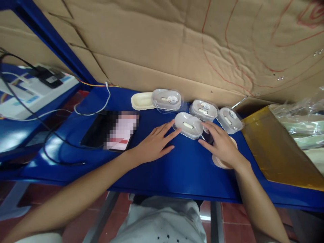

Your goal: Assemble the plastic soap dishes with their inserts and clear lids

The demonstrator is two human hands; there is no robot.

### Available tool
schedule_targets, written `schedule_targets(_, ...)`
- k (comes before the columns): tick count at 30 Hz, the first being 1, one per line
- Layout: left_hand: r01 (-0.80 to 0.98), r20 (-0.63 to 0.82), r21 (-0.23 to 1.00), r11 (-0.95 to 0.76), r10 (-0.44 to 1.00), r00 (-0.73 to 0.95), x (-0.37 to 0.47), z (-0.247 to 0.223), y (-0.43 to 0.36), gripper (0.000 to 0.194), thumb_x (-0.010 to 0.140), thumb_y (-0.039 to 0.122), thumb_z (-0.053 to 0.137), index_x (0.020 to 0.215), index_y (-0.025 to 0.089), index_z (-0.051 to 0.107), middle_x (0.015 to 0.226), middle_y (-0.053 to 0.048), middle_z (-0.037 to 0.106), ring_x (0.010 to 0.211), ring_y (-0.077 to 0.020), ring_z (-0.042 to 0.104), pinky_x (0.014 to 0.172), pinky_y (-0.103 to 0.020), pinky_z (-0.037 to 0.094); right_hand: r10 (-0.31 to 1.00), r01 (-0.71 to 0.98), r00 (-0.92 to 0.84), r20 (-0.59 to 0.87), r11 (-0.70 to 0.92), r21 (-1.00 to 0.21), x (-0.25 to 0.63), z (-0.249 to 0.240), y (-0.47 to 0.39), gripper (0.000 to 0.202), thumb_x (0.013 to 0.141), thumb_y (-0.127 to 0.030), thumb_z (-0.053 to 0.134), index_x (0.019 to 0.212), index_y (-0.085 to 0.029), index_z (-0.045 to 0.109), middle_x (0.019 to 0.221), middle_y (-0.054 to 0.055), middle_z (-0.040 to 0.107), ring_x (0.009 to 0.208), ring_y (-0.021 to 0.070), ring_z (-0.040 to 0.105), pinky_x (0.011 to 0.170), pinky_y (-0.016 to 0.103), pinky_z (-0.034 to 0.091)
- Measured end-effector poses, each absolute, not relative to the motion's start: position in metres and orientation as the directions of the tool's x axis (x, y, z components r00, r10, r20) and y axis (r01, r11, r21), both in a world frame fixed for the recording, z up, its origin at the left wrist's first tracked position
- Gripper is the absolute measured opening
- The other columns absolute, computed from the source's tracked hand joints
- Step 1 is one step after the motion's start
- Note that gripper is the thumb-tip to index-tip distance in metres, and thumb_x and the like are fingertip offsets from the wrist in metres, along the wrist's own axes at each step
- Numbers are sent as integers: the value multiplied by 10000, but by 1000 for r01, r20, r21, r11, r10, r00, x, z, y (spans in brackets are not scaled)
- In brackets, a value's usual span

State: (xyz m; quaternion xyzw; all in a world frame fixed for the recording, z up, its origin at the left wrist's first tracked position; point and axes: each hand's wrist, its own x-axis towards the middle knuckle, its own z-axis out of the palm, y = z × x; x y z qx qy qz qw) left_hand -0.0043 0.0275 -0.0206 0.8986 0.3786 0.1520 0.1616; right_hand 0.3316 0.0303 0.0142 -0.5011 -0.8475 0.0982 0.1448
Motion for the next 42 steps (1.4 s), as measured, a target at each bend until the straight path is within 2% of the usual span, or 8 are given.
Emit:
schedule_targets(6, 636, 186, 274, -722, 688, 701, 12, -14, 30, 530, 1120, 296, 509, 1632, 166, 472, 1687, -172, 496, 1517, -365, 472, 1225, -538, 408, 891, 870, -422, 166, 449, -202, 331, 16, 26, 622, 1046, -462, 612, 1622, -287, 455, 1558, 174, 618, 1446, 446, 582, 1154, 693, 485)
schedule_targets(11, 595, 344, 200, -778, 625, 701, 10, -17, 26, 230, 1123, 262, 541, 1239, 176, 720, 1269, -128, 719, 1231, -322, 610, 1090, -508, 413, 837, 833, -504, 212, 536, -139, 304, 16, 12, 645, 1095, -403, 547, 1698, -276, 356, 1675, 171, 517, 1573, 413, 456, 1254, 696, 364)
schedule_targets(14, 525, 464, 280, -803, 592, 659, 5, -21, 25, 163, 1114, 274, 588, 1163, 196, 723, 1234, -109, 719, 1187, -285, 618, 1054, -476, 408, 739, 725, -648, 183, 673, -150, 282, 14, 3, 665, 1114, -450, 565, 1713, -256, 351, 1703, 142, 515, 1613, 357, 423, 1311, 641, 300)
schedule_targets(21, 434, 486, 376, -819, 573, 660, 1, -22, 18, 173, 1115, 287, 607, 1261, 223, 674, 1363, -130, 676, 1302, -290, 621, 1115, -497, 424, 649, 611, -714, 263, 761, -218, 262, 6, -1, 344, 1149, -268, 520, 1458, -229, 667, 1384, 112, 778, 1299, 267, 714, 1258, 564, 345)
schedule_targets(28, 484, 326, 645, -592, 785, 527, 0, -28, 17, 1080, 896, 482, 896, 1719, 318, 214, 1766, -214, 302, 1622, -424, 365, 1263, -619, 390, 667, 564, -671, 323, 743, -361, 275, 13, 0, 338, 1137, -288, 553, 1456, -237, 654, 1355, 112, 786, 1259, 271, 718, 1134, 507, 490)
schedule_targets(33, 552, 107, 706, -443, 838, 535, -1, -24, 21, 1169, 900, 440, 880, 1747, 288, 88, 1689, -193, 472, 1523, -404, 503, 1269, -623, 332, 772, 552, -495, 398, 633, -543, 290, 15, 1, 242, 1120, -323, 589, 1334, -251, 678, 1215, 80, 804, 1092, 250, 758, 970, 404, 585)
schedule_targets(36, 585, 50, 697, -414, 843, 536, -5, -16, 22, 988, 974, 394, 773, 1739, 285, 158, 1597, -154, 582, 1480, -380, 543, 1274, -628, 278, 868, 548, -296, 398, 496, -673, 294, 13, 3, 211, 1117, -388, 596, 1255, -260, 693, 1136, 43, 807, 998, 224, 764, 883, 354, 601)
schedule_targets(42, 574, -40, 667, -475, 746, 664, -14, -3, 21, 1049, 903, 441, 839, 1740, 307, 221, 1745, -152, 415, 1593, -425, 383, 1292, -616, 230, 942, 480, -42, 333, 311, -820, 290, 11, 6, 314, 1106, -538, 575, 1130, -259, 716, 1058, 28, 808, 968, 224, 757, 843, 342, 608)
